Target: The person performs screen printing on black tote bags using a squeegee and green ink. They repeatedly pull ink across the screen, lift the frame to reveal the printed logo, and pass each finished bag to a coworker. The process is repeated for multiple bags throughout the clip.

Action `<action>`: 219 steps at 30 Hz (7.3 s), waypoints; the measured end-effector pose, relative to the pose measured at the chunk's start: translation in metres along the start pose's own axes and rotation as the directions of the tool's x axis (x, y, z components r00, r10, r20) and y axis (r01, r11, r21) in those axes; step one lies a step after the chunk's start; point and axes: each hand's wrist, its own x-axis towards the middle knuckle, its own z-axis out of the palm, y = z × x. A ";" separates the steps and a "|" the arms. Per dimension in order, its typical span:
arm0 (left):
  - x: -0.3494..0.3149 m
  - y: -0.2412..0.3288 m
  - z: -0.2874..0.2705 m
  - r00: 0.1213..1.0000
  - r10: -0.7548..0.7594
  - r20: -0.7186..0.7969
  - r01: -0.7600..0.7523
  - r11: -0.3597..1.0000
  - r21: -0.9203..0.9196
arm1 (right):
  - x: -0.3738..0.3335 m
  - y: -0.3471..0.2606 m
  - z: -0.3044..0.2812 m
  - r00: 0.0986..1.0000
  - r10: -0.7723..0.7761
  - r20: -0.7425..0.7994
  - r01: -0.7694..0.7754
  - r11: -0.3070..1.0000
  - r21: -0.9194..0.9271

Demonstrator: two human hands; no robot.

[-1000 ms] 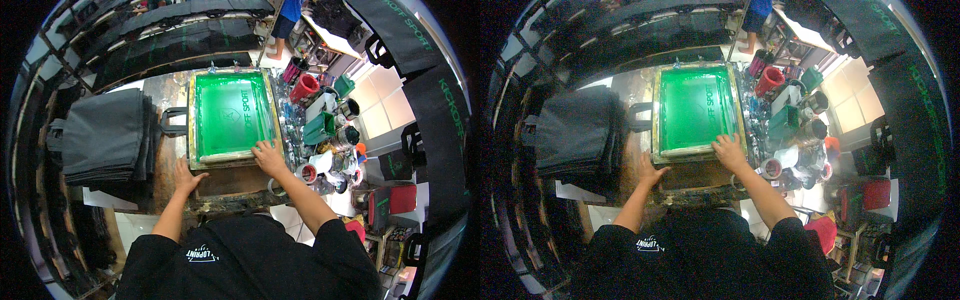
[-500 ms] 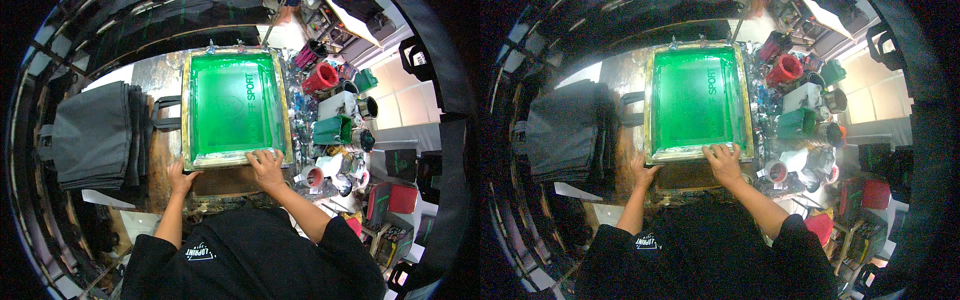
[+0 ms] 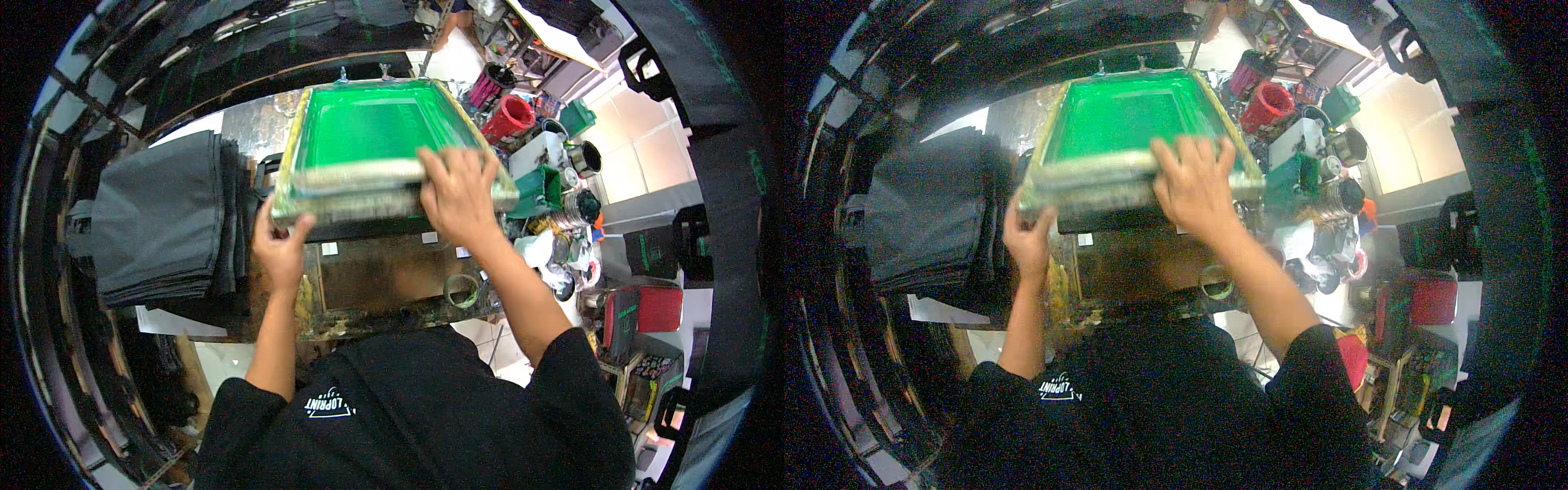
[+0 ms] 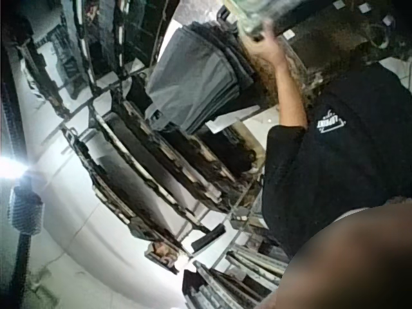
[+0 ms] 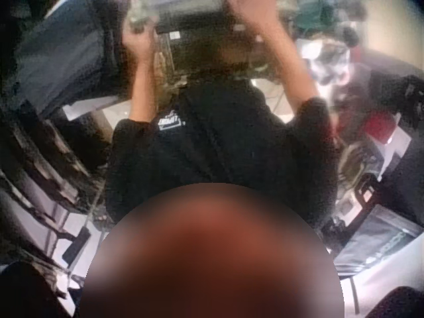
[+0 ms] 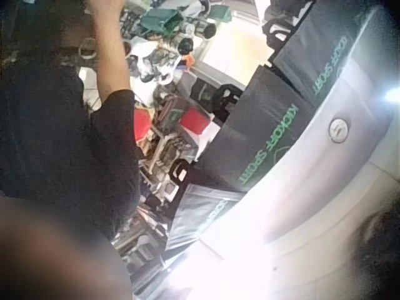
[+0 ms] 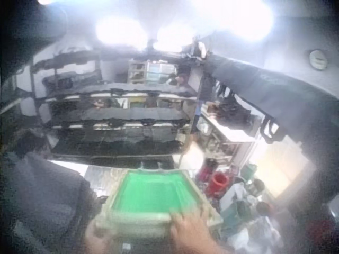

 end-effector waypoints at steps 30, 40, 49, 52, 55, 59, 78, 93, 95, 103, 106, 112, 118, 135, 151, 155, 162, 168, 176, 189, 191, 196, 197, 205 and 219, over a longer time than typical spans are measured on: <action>-0.013 -0.141 0.040 0.928 -0.370 0.045 0.277 0.765 0.581 | 0.170 0.049 -0.018 0.975 0.004 -0.222 -0.024 0.996 -0.090; 0.048 -0.105 0.027 0.933 -0.289 0.215 0.175 0.886 0.430 | 0.166 0.045 -0.028 0.978 0.005 -0.207 -0.024 0.996 -0.089; 0.167 0.020 -0.053 0.877 -0.299 0.377 0.162 0.921 0.355 | 0.168 0.043 -0.030 0.978 -0.005 -0.207 -0.014 0.996 -0.091; 0.211 0.028 -0.112 0.912 -0.102 0.397 -0.071 0.915 0.397 | 0.169 0.039 -0.032 0.980 0.004 -0.197 -0.018 0.998 -0.066; 0.249 0.064 -0.154 0.907 -0.256 0.333 0.148 0.937 0.315 | 0.168 0.038 -0.037 0.986 0.022 -0.164 -0.035 0.997 -0.074; 0.298 0.072 -0.240 0.909 -0.355 0.221 0.278 0.908 0.314 | 0.170 0.036 -0.033 0.979 -0.013 -0.205 -0.001 0.998 -0.065; 0.260 -0.138 -0.361 0.680 -0.381 -0.626 0.591 0.790 0.161 | 0.173 0.035 -0.035 0.993 0.043 -0.106 -0.052 0.995 -0.088; 0.243 -0.106 -0.384 0.633 0.028 -0.774 0.643 0.537 0.546 | 0.176 0.022 -0.040 0.995 0.060 -0.078 -0.067 0.993 -0.098; 0.225 -0.091 -0.369 0.677 0.095 -0.730 0.598 0.507 0.621 | 0.174 0.023 -0.038 0.995 0.044 -0.087 -0.053 0.993 -0.107; 0.102 0.001 -0.277 0.959 -0.269 0.091 0.048 0.468 0.882 | 0.169 0.023 -0.041 0.996 0.037 -0.080 -0.048 0.988 -0.147; 0.074 -0.007 -0.270 0.928 -0.354 0.119 -0.039 0.224 0.974 | 0.170 0.019 -0.038 0.995 0.027 -0.091 -0.040 0.990 -0.137; 0.067 -0.026 -0.265 0.901 -0.416 0.124 -0.081 0.120 0.990 | 0.166 0.037 -0.030 0.990 -0.050 -0.129 0.018 0.972 -0.234; 0.062 -0.034 -0.273 0.905 -0.403 0.139 -0.090 0.138 0.986 | 0.164 0.032 -0.029 0.990 -0.024 -0.142 0.002 0.989 -0.151; 0.091 -0.015 -0.264 0.908 -0.409 0.097 -0.019 0.191 0.981 | 0.156 0.033 -0.033 0.977 -0.057 -0.203 0.022 0.984 -0.174; -0.051 -0.074 0.120 0.746 -0.026 0.666 -0.524 0.596 0.609 | 0.172 0.041 -0.028 0.988 -0.040 -0.152 0.019 0.990 -0.139; -0.088 -0.110 0.103 0.608 -0.056 0.792 -0.632 0.570 0.525 | 0.166 0.044 -0.023 0.983 -0.035 -0.180 0.013 0.992 -0.122; -0.082 -0.118 0.115 0.565 0.017 0.825 -0.667 0.599 0.444 | 0.177 0.052 -0.020 0.967 -0.032 -0.253 0.009 0.996 -0.090; -0.094 -0.118 0.185 0.595 0.103 0.797 -0.640 0.661 0.393 | 0.182 0.053 -0.022 0.970 -0.063 -0.236 0.025 0.987 -0.158; -0.109 -0.114 0.174 0.572 0.108 0.813 -0.645 0.671 0.365 | 0.182 0.052 -0.020 0.973 -0.021 -0.228 -0.007 0.992 -0.124; -0.124 -0.086 0.131 0.610 -0.083 0.788 -0.568 0.648 0.508 | 0.173 0.051 -0.023 0.988 0.033 -0.153 -0.045 0.996 -0.076; -0.119 -0.078 0.121 0.611 -0.180 0.771 -0.524 0.637 0.565 | 0.174 0.044 -0.030 0.992 0.046 -0.114 -0.054 0.996 -0.071; -0.032 -0.001 0.106 0.783 -0.079 0.617 -0.170 0.927 0.335 | 0.170 0.041 -0.035 0.983 -0.002 -0.184 -0.008 0.998 -0.056; -0.013 0.007 0.092 0.831 -0.004 0.556 -0.062 0.993 0.099 | 0.165 0.041 -0.034 0.981 -0.010 -0.193 -0.005 0.997 -0.079; 0.014 0.080 0.000 0.757 -0.414 0.505 0.633 0.272 -0.725 | 0.051 0.012 -0.014 1.000 -0.005 -0.028 0.004 0.999 -0.042; -0.088 -0.076 0.005 0.515 -0.709 0.482 0.846 0.333 -0.416 | -0.051 0.024 0.095 0.917 0.010 0.400 0.019 0.997 -0.070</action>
